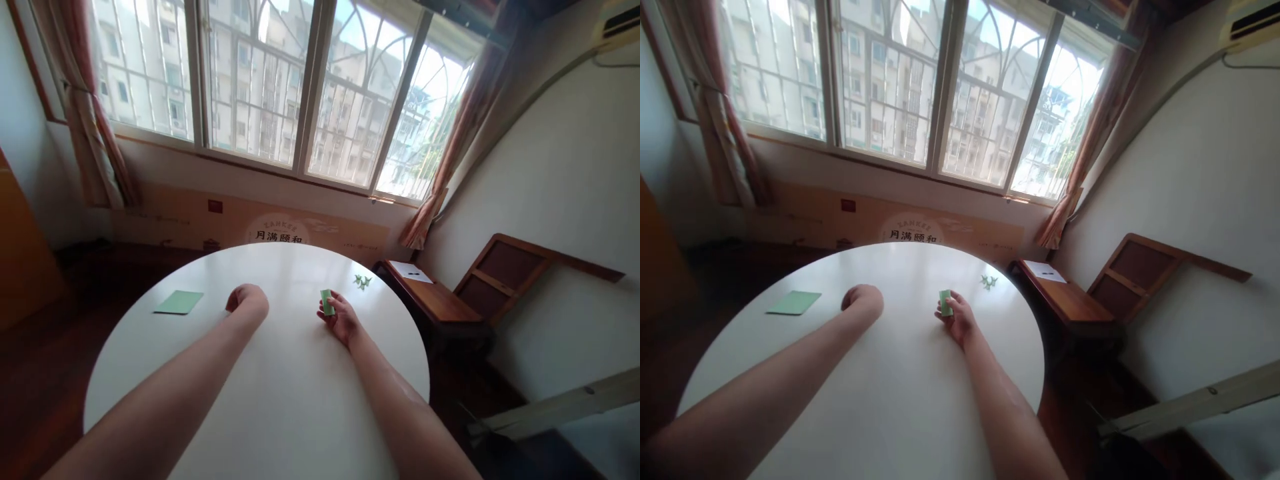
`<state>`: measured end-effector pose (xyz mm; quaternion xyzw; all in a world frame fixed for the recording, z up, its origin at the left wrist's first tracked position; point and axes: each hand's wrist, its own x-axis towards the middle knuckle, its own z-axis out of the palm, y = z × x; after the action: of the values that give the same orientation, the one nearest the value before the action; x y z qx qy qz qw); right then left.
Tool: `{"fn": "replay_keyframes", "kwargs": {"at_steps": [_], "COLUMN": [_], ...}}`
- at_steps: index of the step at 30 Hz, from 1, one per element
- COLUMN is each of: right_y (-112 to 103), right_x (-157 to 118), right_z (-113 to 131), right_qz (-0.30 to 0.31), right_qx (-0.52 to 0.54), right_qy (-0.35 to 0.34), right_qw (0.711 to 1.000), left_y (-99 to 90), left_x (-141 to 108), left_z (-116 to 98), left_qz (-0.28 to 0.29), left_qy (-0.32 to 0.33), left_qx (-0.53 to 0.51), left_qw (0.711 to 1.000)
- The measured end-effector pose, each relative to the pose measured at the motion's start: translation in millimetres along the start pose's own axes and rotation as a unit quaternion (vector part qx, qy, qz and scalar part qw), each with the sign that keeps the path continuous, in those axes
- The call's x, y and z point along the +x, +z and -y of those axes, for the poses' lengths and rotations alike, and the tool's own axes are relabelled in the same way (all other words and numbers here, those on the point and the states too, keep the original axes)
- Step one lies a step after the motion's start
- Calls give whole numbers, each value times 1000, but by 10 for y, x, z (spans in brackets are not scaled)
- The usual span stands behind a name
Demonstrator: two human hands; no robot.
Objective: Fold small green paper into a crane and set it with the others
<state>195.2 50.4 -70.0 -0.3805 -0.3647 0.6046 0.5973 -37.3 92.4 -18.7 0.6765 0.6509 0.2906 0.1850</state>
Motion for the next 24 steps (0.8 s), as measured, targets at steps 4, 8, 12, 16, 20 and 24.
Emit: {"fn": "replay_keyframes", "kwargs": {"at_steps": [4,8,12,16,20,24], "right_y": [65,187,337,463,519,527], "right_x": [-77,-192,-397,-614,-717,-735], "right_z": [-25,-20,67,190,230,214], "right_qz": [-6,6,28,44,50,57], "right_qx": [9,-17,-41,-47,-66,-63], "right_qy": [-18,-42,-64,-102,-140,-153], "right_qw": [1000,999,997,993,987,985], "left_y": [-57,33,75,-46,-168,-188], "left_x": [-80,-326,-562,-699,-781,-805], "left_z": [-150,-217,-253,-354,-461,-495], "left_qz": [42,73,78,78,71,66], "left_qy": [15,81,114,134,154,158], "left_qx": [-16,-100,-206,-272,-327,-341], "left_qw": [999,989,969,950,930,925]}}
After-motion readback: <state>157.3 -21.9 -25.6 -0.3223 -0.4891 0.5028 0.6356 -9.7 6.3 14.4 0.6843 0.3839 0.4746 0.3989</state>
